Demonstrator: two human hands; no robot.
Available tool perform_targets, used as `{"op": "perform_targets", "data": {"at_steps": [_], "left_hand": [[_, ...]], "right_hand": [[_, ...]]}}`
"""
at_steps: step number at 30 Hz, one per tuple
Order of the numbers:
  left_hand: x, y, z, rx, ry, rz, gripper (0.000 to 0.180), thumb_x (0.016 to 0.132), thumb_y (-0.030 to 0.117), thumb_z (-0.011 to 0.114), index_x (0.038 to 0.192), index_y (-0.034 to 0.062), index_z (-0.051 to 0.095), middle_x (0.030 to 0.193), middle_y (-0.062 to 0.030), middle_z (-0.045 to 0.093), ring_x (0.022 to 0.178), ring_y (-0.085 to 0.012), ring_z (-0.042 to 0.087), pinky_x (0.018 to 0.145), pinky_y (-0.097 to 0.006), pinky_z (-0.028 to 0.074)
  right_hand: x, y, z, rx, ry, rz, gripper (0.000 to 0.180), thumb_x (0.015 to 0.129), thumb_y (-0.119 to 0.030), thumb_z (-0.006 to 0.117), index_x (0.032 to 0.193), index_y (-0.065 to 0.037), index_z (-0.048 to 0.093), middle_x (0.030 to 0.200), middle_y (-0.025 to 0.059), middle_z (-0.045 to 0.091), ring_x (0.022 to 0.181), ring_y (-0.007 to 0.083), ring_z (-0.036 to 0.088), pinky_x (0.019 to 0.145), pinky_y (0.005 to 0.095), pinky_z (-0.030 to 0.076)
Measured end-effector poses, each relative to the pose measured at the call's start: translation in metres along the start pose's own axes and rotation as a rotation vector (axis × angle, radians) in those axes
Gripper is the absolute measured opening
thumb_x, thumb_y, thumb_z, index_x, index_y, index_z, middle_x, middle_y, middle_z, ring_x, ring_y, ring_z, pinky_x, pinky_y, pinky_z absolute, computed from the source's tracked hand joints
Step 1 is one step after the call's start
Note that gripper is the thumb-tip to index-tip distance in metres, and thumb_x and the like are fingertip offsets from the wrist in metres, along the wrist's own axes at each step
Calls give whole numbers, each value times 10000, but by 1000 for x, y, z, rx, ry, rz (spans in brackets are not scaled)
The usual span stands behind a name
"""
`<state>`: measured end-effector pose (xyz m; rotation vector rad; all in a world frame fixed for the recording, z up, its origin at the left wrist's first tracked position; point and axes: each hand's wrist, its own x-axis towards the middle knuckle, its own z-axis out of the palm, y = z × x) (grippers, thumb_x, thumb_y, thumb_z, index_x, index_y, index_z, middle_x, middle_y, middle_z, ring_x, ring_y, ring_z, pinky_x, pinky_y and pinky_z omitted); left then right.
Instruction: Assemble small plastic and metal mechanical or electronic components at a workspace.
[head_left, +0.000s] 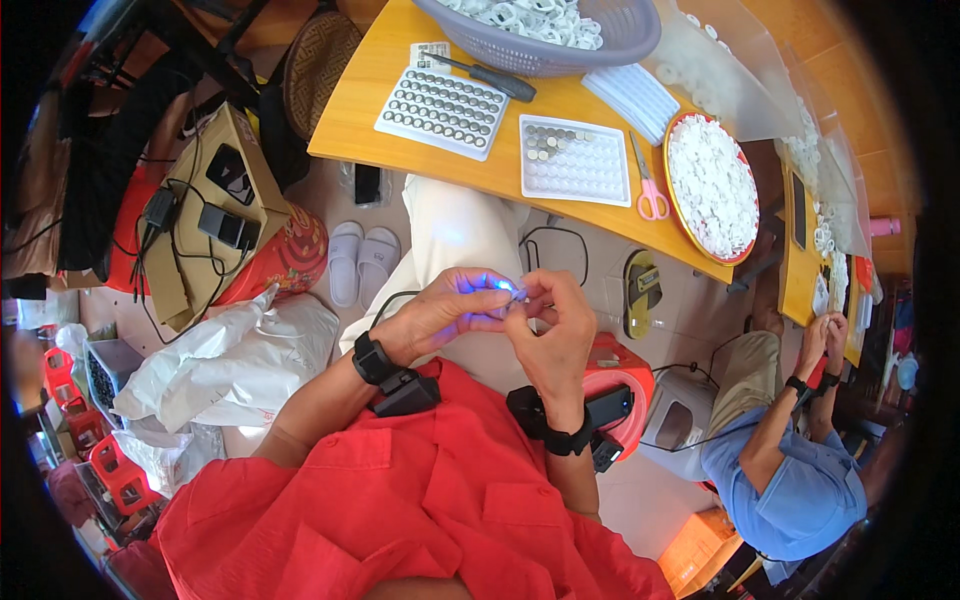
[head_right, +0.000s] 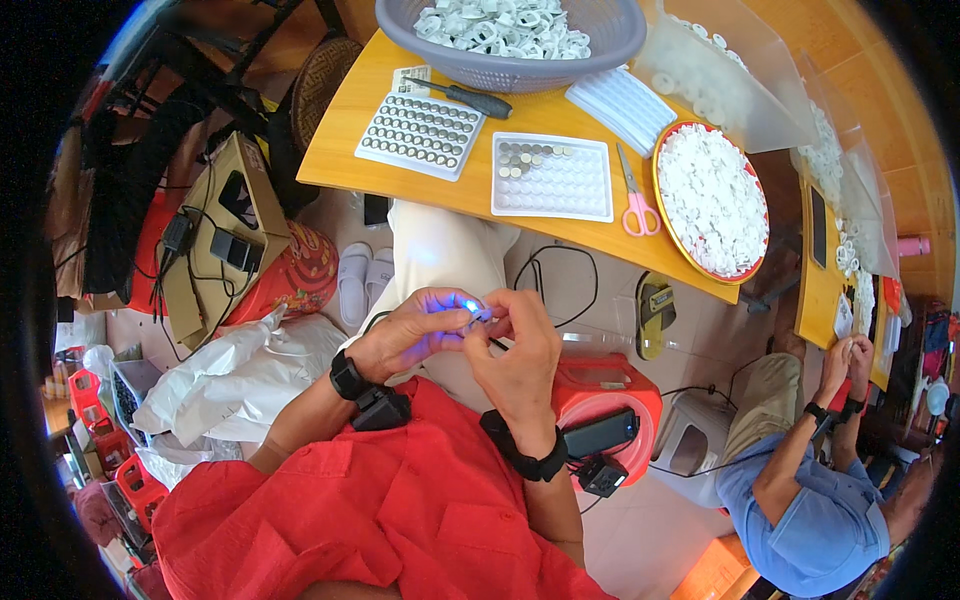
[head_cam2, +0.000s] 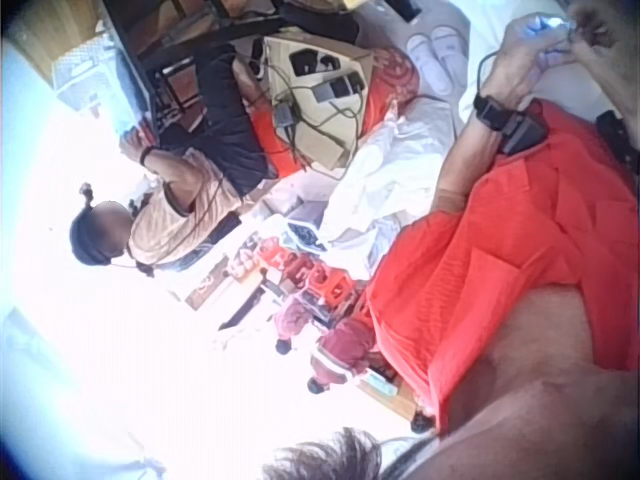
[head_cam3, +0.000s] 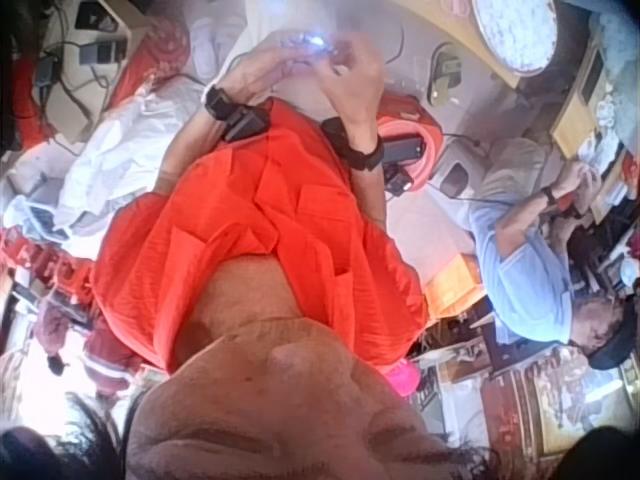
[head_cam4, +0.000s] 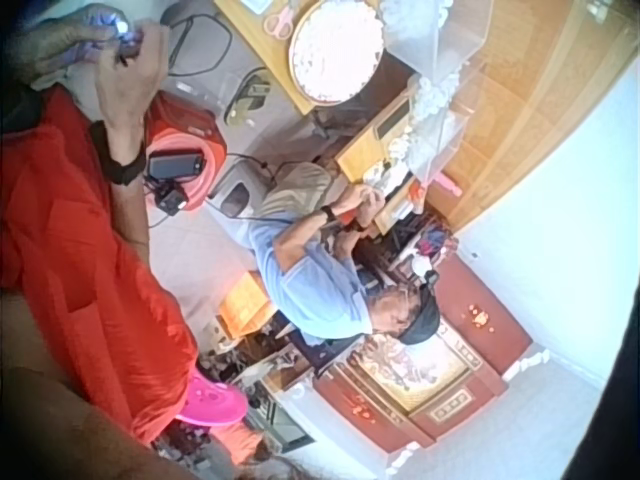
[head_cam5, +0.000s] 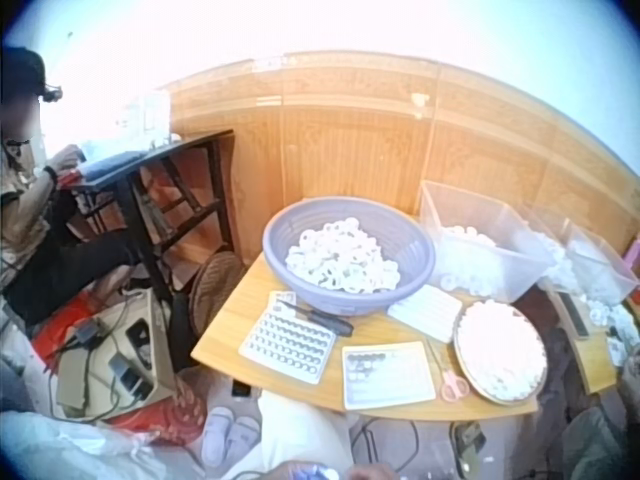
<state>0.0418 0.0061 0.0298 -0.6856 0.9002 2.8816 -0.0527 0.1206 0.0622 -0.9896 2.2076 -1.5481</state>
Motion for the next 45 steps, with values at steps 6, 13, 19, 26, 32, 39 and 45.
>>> {"op": "perform_targets", "data": {"at_steps": [6, 13, 19, 26, 32, 39, 45], "left_hand": [[3, -4, -2, -9, -19, 15, 205, 842, 154, 615, 998, 23, 590, 968, -51, 607, 888, -117, 585, 843, -287, 489], [5, -4, -5, 64, 10, 13, 202, 838, 163, 621, 988, 32, 590, 939, -34, 610, 858, -99, 585, 800, -272, 507], [7, -7, -1, -74, 20, 64, 173, 851, 149, 599, 979, 34, 585, 915, -54, 615, 857, -118, 600, 783, -262, 509], [7, -7, 2, -42, -31, 68, 176, 866, 152, 572, 982, 20, 578, 949, -82, 612, 886, -181, 611, 800, -280, 502], [5, -6, -3, -39, 20, 55, 173, 867, 143, 567, 980, 13, 578, 976, -96, 609, 909, -200, 604, 837, -301, 486], [10, -5, -1, 15, 5, 39, 239, 861, 160, 578, 1029, -8, 550, 984, -92, 598, 923, -186, 589, 835, -294, 473], [7, 0, 5, -14, -17, 122, 236, 878, 147, 549, 1043, -20, 533, 985, -103, 586, 939, -177, 582, 837, -296, 471]], "right_hand": [[0, -2, -3, -34, -24, -53, 205, 626, 61, 601, 816, -4, 562, 730, 90, 526, 532, 165, 538, 512, 268, 431], [-1, 6, -1, -48, -7, -36, 172, 630, 46, 625, 787, 2, 571, 731, 86, 536, 532, 157, 541, 502, 268, 435], [-2, 0, -4, 178, 76, 164, 272, 635, 26, 687, 871, -12, 556, 855, 97, 533, 601, 152, 561, 536, 255, 451], [-7, 4, -2, -6, -5, -107, 293, 623, 30, 722, 841, -17, 530, 825, 92, 491, 644, 180, 545, 579, 266, 453], [-4, 3, -2, 1, -73, -114, 268, 644, 30, 711, 837, -10, 530, 800, 90, 487, 635, 192, 542, 565, 274, 445], [-4, 3, -5, -38, -55, -135, 253, 657, 0, 711, 838, -19, 535, 790, 101, 485, 637, 197, 552, 558, 301, 446], [2, -3, -14, 74, -122, -104, 243, 648, -12, 718, 839, -28, 569, 751, 77, 522, 656, 191, 550, 578, 275, 440]]}}
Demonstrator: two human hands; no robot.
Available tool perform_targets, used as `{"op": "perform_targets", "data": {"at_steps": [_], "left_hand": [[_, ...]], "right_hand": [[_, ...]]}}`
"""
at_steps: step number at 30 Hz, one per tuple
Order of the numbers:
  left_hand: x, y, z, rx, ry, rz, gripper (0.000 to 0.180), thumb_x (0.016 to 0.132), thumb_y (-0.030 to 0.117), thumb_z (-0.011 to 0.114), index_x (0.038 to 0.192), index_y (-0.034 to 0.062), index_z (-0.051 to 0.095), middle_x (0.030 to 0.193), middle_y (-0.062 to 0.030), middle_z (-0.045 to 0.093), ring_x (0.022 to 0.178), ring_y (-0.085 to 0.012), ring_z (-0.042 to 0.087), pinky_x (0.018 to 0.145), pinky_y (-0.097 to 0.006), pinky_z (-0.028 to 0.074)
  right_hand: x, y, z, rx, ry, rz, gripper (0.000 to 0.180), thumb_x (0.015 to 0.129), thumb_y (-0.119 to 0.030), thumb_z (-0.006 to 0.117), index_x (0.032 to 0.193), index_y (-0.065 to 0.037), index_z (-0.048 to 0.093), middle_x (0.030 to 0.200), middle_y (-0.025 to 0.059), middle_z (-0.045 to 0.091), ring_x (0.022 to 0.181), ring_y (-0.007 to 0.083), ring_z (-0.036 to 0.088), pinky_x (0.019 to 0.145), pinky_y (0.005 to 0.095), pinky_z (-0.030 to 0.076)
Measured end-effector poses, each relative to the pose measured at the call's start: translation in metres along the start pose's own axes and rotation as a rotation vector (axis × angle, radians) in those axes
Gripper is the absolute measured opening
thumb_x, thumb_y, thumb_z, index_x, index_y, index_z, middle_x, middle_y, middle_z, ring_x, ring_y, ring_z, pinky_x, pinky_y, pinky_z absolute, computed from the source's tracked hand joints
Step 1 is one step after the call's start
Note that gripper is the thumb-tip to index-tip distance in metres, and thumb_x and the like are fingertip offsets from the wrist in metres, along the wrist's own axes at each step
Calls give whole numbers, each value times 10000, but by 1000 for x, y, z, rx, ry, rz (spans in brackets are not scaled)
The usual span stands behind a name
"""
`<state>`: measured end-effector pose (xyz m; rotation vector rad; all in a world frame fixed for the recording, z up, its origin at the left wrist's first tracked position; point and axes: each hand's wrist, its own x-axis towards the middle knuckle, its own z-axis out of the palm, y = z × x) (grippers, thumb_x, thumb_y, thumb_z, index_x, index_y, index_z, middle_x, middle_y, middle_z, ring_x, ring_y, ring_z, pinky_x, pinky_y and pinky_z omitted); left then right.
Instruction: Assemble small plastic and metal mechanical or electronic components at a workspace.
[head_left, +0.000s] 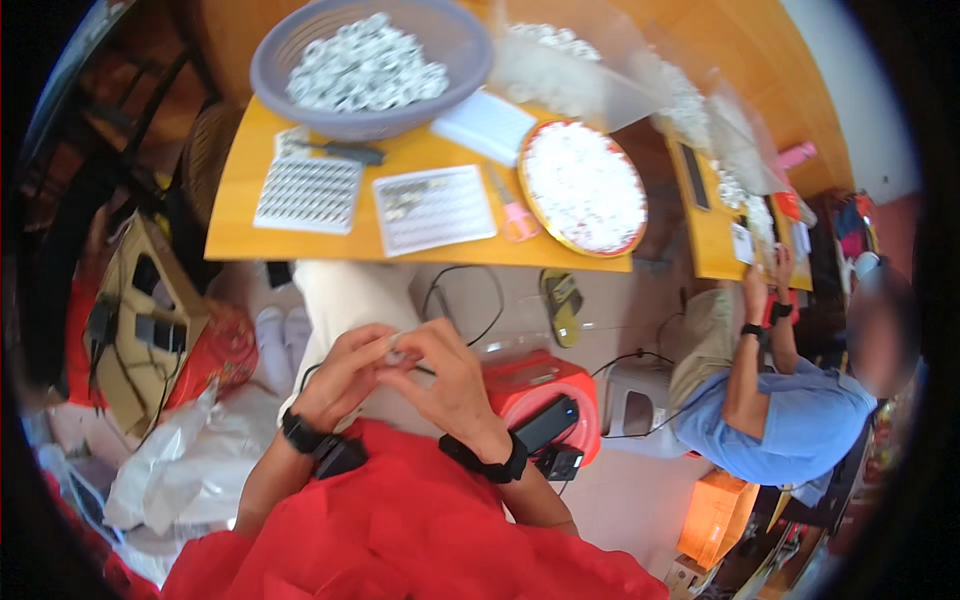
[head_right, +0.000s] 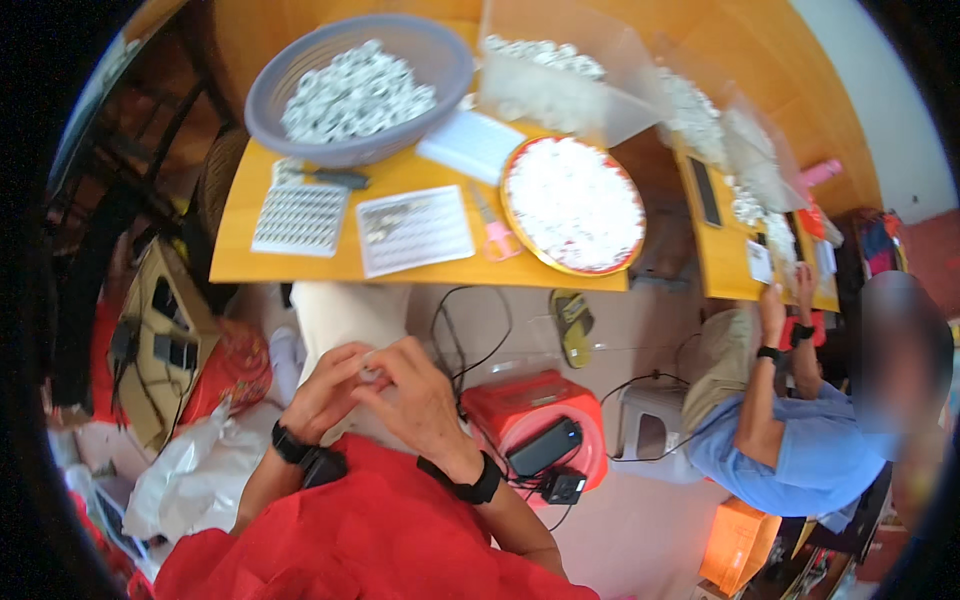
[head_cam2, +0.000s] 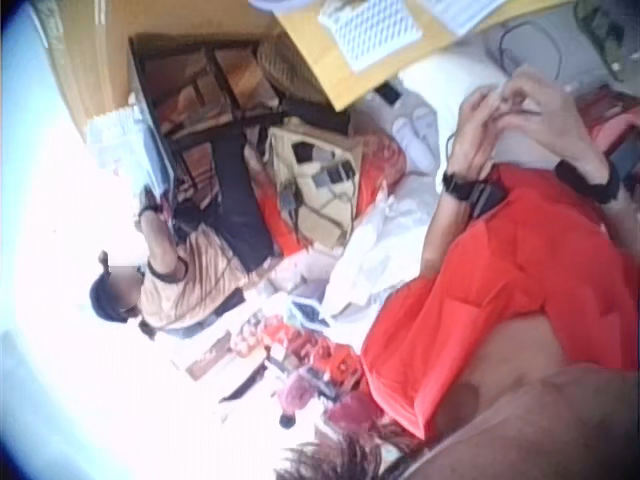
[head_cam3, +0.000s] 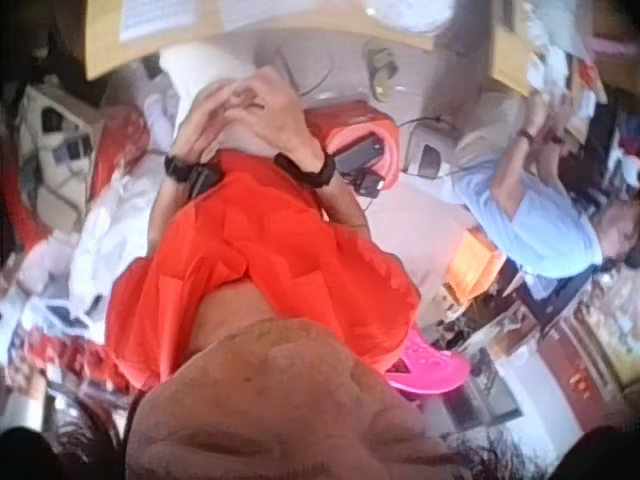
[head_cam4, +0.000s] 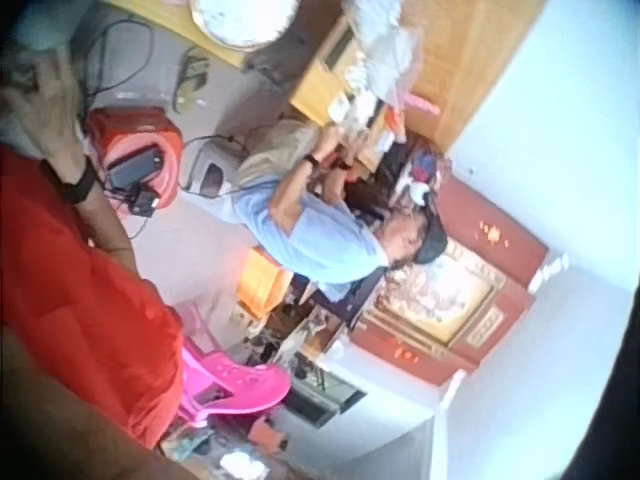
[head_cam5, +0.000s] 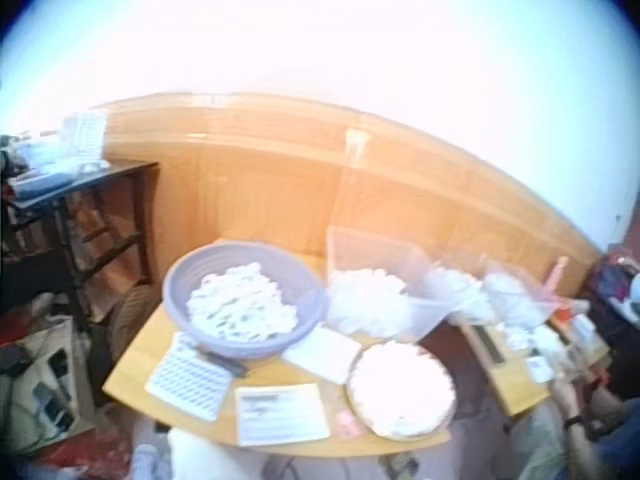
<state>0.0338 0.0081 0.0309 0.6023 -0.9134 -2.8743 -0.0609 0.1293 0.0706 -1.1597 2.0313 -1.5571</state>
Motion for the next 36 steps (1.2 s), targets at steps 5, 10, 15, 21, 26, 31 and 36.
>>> {"op": "perform_targets", "data": {"at_steps": [5, 10, 15, 21, 26, 31, 36], "left_hand": [[1, 6, -8, -72, -71, -79, 280, 886, 145, 536, 1127, 9, 496, 1052, -157, 581, 936, -230, 605, 840, -318, 509], [16, 8, 6, -78, -141, -75, 334, 887, 149, 534, 1192, 34, 461, 1093, -184, 566, 927, -262, 615, 814, -312, 527], [34, 1, 6, -70, -184, -93, 356, 884, 138, 537, 1212, 29, 450, 1114, -191, 554, 959, -277, 605, 836, -331, 519], [40, -3, -2, -81, -228, -88, 323, 900, 122, 503, 1203, 18, 462, 1119, -200, 551, 981, -297, 595, 845, -347, 515], [37, -3, -4, -96, -189, -88, 340, 897, 131, 508, 1210, 10, 458, 1119, -193, 554, 993, -310, 587, 876, -358, 496], [37, -1, -4, -92, -161, -90, 340, 900, 134, 503, 1211, 4, 455, 1120, -192, 554, 991, -308, 589, 864, -351, 505], [33, 3, -8, -83, -133, -71, 338, 907, 138, 494, 1212, -1, 451, 1117, -192, 555, 994, -304, 589, 857, -345, 510]], "right_hand": [[25, -1, -71, -225, 152, -94, 144, 707, -16, 650, 831, -3, 578, 788, 119, 549, 708, 249, 555, 612, 314, 449], [55, 53, -171, -527, 548, -5, 52, 739, -8, 607, 786, 13, 606, 736, 135, 589, 657, 254, 582, 608, 327, 456], [83, 79, -206, -702, 512, 54, 82, 726, 1, 607, 806, 12, 618, 754, 148, 601, 677, 285, 599, 627, 346, 466], [106, 104, -199, -863, 389, 6, 136, 682, 3, 629, 817, -4, 616, 798, 128, 579, 738, 297, 587, 659, 358, 465], [109, 105, -199, -910, 365, 38, 177, 650, 8, 654, 815, -13, 595, 806, 113, 555, 730, 272, 583, 651, 338, 464], [108, 103, -197, -823, 345, 47, 153, 656, 29, 603, 791, -37, 573, 819, 127, 537, 756, 334, 556, 647, 391, 445], [107, 108, -196, -743, 382, 31, 119, 678, 16, 609, 781, -29, 571, 785, 118, 536, 725, 305, 570, 637, 374, 451]]}}
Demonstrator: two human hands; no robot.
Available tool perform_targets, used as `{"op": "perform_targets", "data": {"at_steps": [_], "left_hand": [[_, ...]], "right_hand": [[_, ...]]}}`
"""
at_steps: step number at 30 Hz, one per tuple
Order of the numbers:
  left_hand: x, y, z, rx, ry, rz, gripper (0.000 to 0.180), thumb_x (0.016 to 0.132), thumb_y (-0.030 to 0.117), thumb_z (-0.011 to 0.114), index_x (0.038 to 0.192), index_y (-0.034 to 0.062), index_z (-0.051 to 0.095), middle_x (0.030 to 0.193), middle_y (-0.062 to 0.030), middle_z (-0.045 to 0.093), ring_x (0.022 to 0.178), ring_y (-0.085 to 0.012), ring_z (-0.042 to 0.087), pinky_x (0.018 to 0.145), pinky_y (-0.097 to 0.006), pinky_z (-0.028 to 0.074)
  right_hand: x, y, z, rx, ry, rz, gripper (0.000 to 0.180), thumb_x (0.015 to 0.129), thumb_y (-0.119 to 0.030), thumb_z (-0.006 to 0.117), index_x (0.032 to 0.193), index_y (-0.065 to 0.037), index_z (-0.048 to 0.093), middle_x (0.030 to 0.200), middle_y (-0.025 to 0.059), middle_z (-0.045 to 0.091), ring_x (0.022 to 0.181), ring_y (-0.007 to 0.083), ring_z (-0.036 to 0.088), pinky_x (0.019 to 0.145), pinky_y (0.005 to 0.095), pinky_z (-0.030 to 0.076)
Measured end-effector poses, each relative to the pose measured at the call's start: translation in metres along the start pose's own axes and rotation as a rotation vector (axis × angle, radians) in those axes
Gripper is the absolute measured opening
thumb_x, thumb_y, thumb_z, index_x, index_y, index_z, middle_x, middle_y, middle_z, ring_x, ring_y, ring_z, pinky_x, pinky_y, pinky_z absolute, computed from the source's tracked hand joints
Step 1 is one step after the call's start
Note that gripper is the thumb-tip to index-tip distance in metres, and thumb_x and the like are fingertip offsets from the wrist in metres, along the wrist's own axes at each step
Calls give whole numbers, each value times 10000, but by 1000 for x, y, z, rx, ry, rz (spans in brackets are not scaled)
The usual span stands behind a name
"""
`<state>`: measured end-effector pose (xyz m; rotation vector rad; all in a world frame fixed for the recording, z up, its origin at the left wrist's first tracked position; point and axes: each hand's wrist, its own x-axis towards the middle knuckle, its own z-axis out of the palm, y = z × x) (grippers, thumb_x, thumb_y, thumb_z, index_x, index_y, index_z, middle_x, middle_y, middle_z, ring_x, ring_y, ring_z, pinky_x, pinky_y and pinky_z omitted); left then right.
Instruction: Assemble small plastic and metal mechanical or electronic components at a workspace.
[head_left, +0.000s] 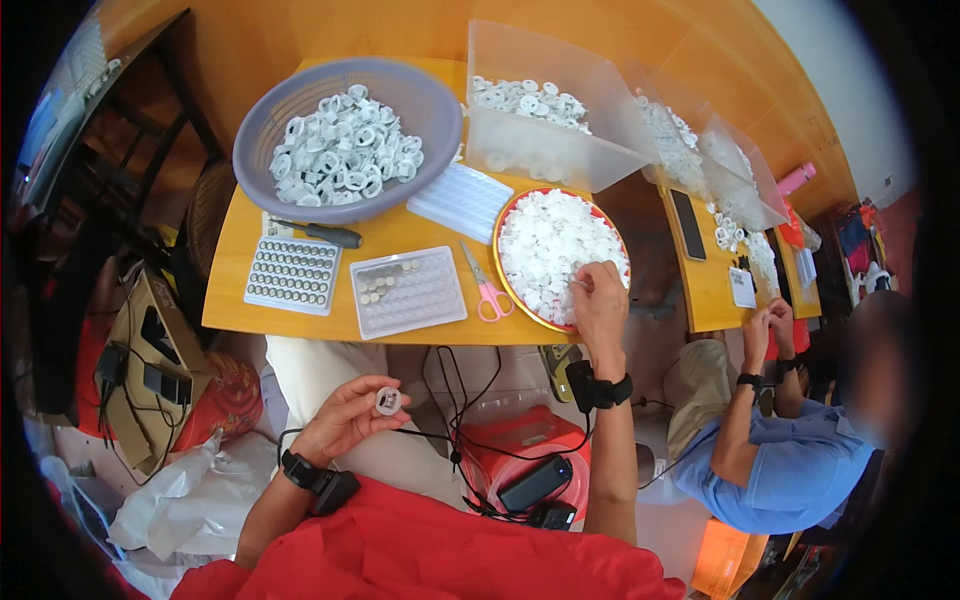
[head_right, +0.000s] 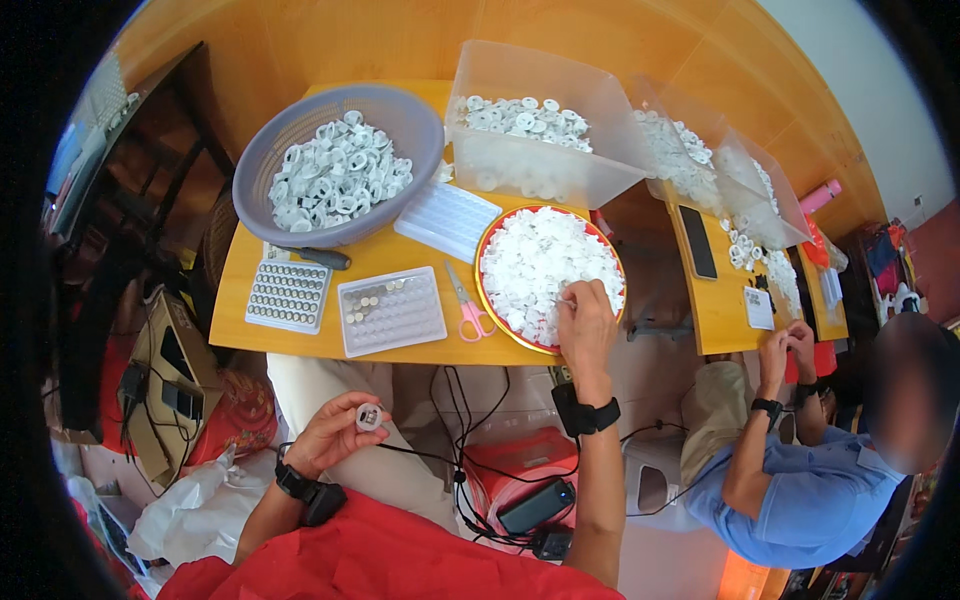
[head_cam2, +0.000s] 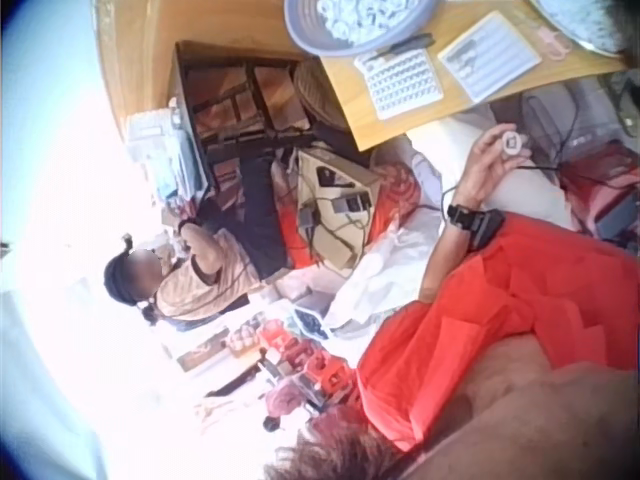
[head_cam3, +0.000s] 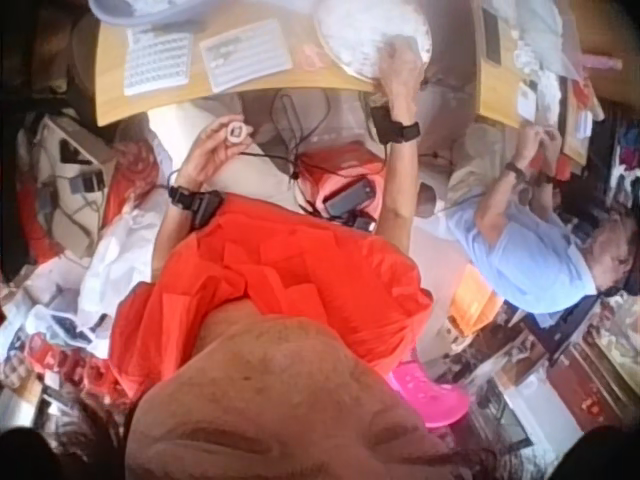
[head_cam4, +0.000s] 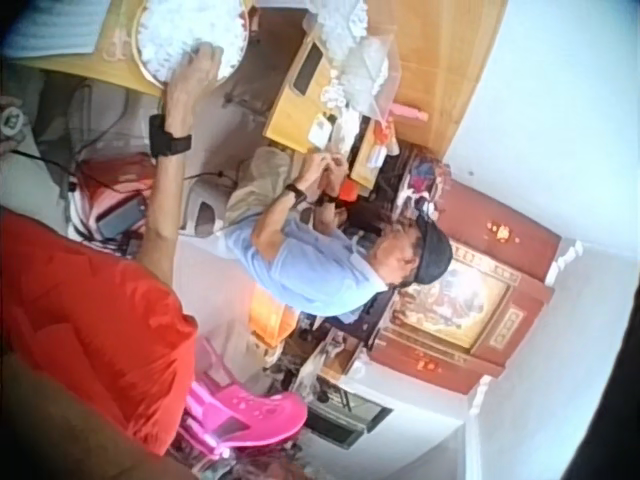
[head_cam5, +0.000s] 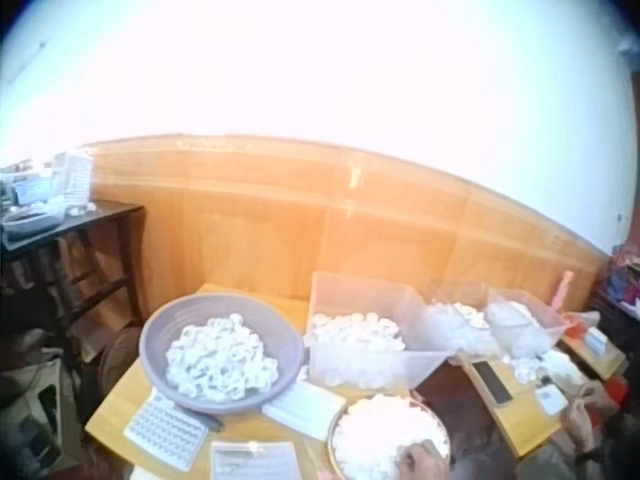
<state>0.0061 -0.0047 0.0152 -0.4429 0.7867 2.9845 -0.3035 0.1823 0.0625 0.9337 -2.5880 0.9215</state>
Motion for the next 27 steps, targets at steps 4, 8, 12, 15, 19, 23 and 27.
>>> {"op": "perform_targets", "data": {"at_steps": [4, 8, 12, 15, 19, 23, 27], "left_hand": [[-7, 3, -2, -5, 35, 22, 339, 911, 147, 490, 1208, -10, 448, 1107, -194, 560, 996, -302, 588, 858, -345, 509], [-18, 5, -1, -7, 57, 49, 338, 911, 148, 489, 1205, -14, 449, 1101, -195, 562, 995, -298, 587, 856, -343, 509], [-27, 4, -2, -23, 83, 83, 346, 908, 158, 496, 1206, -12, 450, 1096, -192, 564, 967, -284, 596, 840, -336, 512], [-35, 5, -5, -55, 106, 140, 367, 900, 180, 513, 1207, -12, 450, 1106, -190, 558, 944, -266, 600, 843, -337, 501], [-30, 9, 6, -16, 132, 151, 371, 885, 205, 538, 1182, -6, 467, 1128, -146, 538, 1044, -251, 549, 863, -350, 477], [-24, 6, -1, -63, 80, 142, 370, 896, 196, 521, 1194, -14, 456, 1123, -140, 538, 1006, -241, 566, 872, -323, 475], [-27, 2, -6, -94, 5, 180, 356, 912, 174, 494, 1214, -9, 450, 1113, -119, 539, 983, -203, 576, 876, -309, 481]], "right_hand": [[1, 3, -5, 131, 20, 11, 106, 689, 13, 617, 781, -5, 567, 757, 106, 559, 645, 235, 583, 605, 318, 456], [-2, 6, -12, 278, 18, 103, 121, 723, 21, 627, 839, 6, 595, 697, 60, 583, 597, 119, 536, 544, 261, 443], [-3, -20, -25, 887, -92, 424, 109, 772, 42, 605, 877, 13, 598, 747, 13, 573, 621, 59, 527, 538, 176, 452], [-4, -51, -23, 948, -197, 479, 125, 780, 29, 600, 904, 16, 600, 762, 23, 571, 626, 62, 531, 557, 200, 480], [-33, -101, -13, 1054, -431, 415, 116, 793, 2, 595, 908, 12, 599, 779, 22, 570, 642, 73, 543, 576, 211, 495], [-71, -151, 11, 1074, -617, 274, 79, 794, 12, 589, 873, 15, 590, 835, 30, 544, 699, 92, 549, 595, 223, 490], [-104, -173, 30, 979, -711, 165, 100, 797, 31, 581, 893, 11, 599, 907, 38, 525, 768, 94, 540, 599, 211, 459]]}}
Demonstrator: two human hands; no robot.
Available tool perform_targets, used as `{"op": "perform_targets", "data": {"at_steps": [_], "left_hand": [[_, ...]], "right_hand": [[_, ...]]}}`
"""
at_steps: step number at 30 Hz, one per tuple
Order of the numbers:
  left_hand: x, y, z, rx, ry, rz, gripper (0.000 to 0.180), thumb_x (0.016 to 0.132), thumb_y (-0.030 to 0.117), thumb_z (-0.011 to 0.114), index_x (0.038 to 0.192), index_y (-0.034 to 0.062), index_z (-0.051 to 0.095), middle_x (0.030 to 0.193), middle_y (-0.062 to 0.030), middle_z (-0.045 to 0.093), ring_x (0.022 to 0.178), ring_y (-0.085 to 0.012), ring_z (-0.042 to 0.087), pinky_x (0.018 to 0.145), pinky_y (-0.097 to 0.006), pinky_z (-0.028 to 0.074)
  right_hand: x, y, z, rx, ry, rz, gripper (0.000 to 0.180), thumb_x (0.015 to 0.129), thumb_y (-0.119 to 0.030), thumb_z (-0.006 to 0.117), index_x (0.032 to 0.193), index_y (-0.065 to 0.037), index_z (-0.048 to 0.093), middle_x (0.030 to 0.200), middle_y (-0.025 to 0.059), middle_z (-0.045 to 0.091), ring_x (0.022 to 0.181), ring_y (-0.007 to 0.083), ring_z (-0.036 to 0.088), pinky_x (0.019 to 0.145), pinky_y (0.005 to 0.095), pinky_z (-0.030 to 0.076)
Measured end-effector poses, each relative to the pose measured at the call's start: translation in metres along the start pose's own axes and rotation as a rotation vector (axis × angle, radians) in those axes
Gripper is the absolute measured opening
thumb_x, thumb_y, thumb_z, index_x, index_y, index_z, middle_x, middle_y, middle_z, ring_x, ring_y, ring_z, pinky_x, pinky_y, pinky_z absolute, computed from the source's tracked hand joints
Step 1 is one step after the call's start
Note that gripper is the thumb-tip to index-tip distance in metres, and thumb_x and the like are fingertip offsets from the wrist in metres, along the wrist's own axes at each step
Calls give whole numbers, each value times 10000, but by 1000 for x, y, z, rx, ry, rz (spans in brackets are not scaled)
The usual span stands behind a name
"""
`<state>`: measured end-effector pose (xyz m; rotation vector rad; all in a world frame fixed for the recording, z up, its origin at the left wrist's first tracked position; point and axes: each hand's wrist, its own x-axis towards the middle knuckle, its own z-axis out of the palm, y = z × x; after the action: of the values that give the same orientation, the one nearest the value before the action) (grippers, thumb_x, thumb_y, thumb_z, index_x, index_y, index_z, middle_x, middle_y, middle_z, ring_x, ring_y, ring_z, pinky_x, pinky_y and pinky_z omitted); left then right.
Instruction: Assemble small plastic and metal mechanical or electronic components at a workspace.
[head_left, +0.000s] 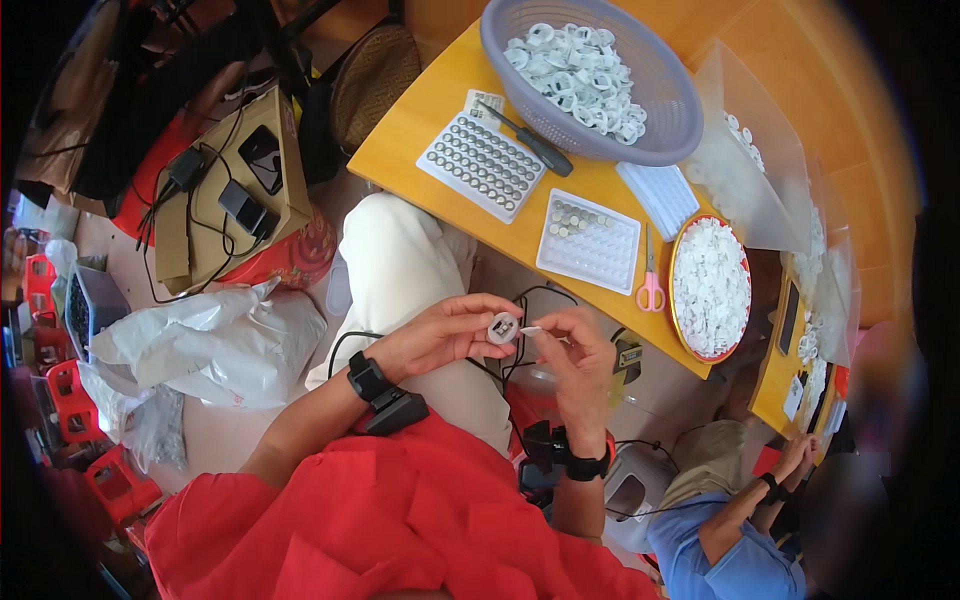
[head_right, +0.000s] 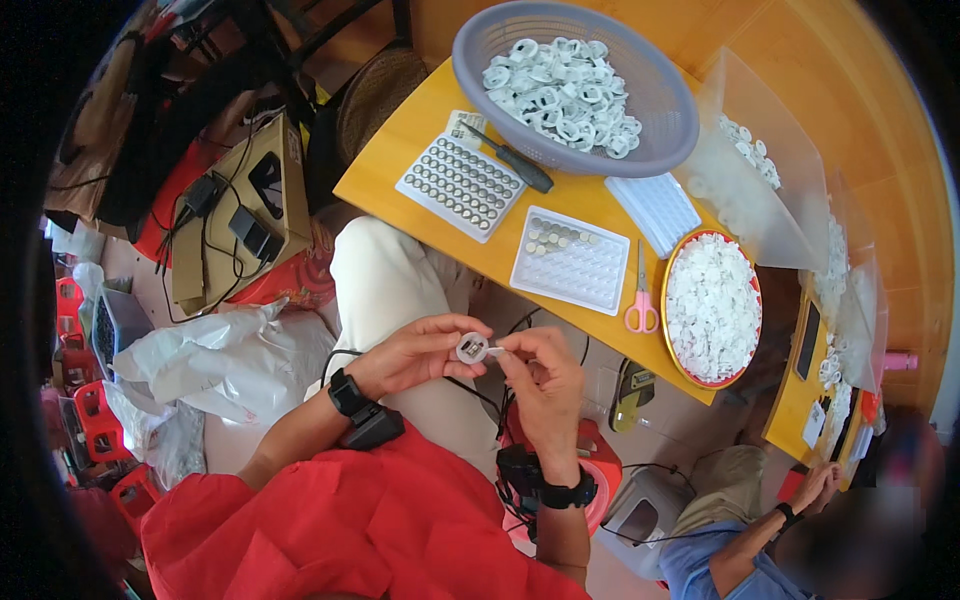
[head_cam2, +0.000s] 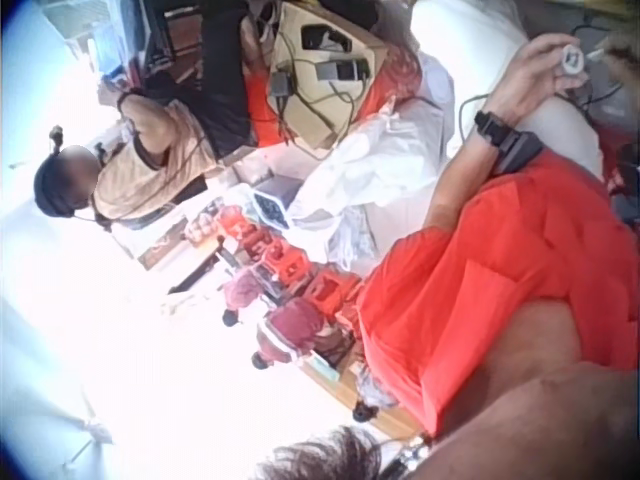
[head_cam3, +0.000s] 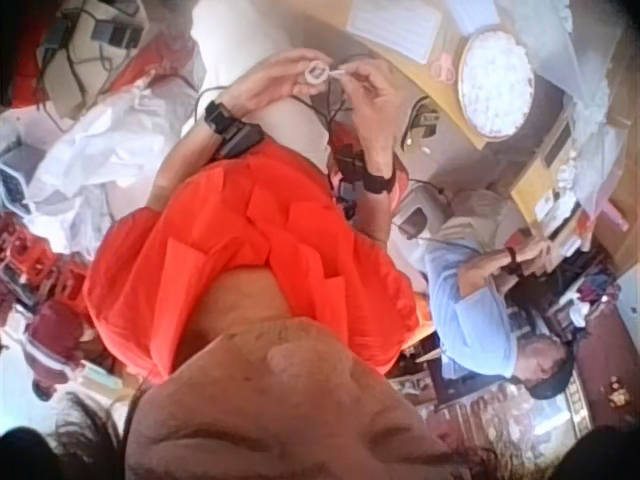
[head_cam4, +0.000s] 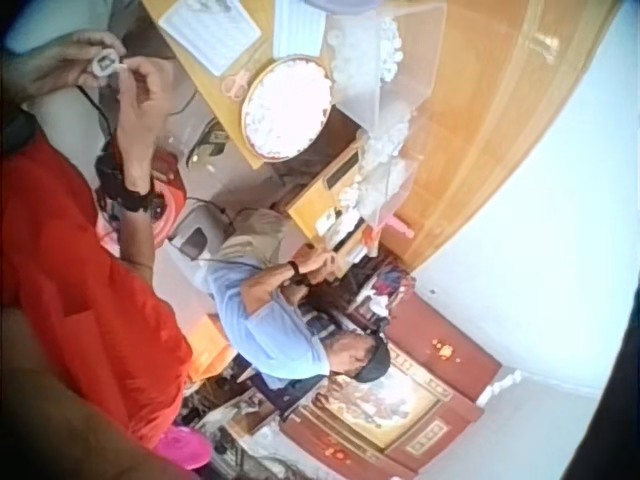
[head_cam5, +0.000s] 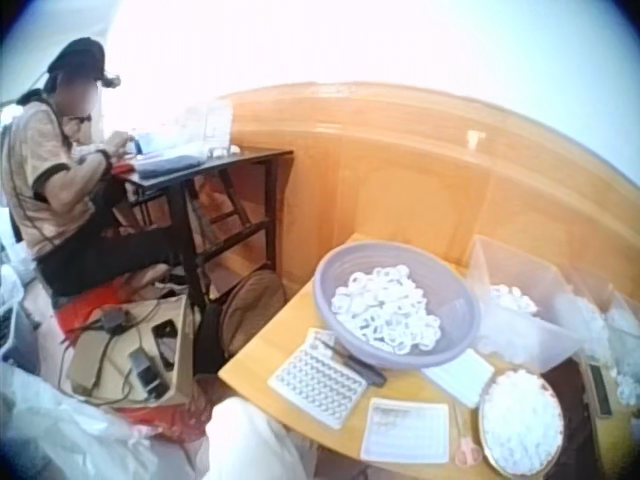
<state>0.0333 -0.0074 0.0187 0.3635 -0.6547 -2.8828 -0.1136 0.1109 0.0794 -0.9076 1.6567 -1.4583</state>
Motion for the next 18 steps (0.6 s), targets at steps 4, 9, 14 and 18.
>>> {"op": "perform_targets", "data": {"at_steps": [4, 9, 14, 18], "left_hand": [[-3, -4, -5, -34, -66, -2, 342, 919, 156, 483, 1222, 0, 454, 1098, -98, 546, 982, -174, 577, 870, -306, 490], [-6, -10, -7, -34, -97, 9, 364, 914, 190, 500, 1221, 0, 458, 1084, -84, 551, 958, -148, 563, 818, -285, 493], [-3, -15, -10, -34, -139, 25, 355, 910, 184, 510, 1216, 8, 471, 1063, -69, 562, 950, -129, 562, 801, -269, 496], [-3, -14, -6, -14, -124, 22, 342, 907, 179, 515, 1201, 6, 488, 1061, -72, 569, 948, -125, 567, 801, -263, 497]], "right_hand": [[-9, 6, 22, -93, 26, -28, 108, 789, 28, 591, 893, 4, 611, 869, 52, 554, 729, 103, 560, 577, 208, 442], [-14, 3, 32, -211, 54, -84, 110, 780, 33, 592, 883, -2, 608, 815, 72, 571, 686, 130, 589, 565, 224, 450], [-17, -7, 32, -385, 54, -147, 125, 759, 55, 596, 871, 0, 602, 786, 100, 571, 650, 171, 603, 556, 255, 461], [-19, -8, 31, -413, 65, -156, 129, 753, 60, 601, 867, 1, 602, 777, 99, 572, 642, 177, 604, 554, 259, 463]]}}
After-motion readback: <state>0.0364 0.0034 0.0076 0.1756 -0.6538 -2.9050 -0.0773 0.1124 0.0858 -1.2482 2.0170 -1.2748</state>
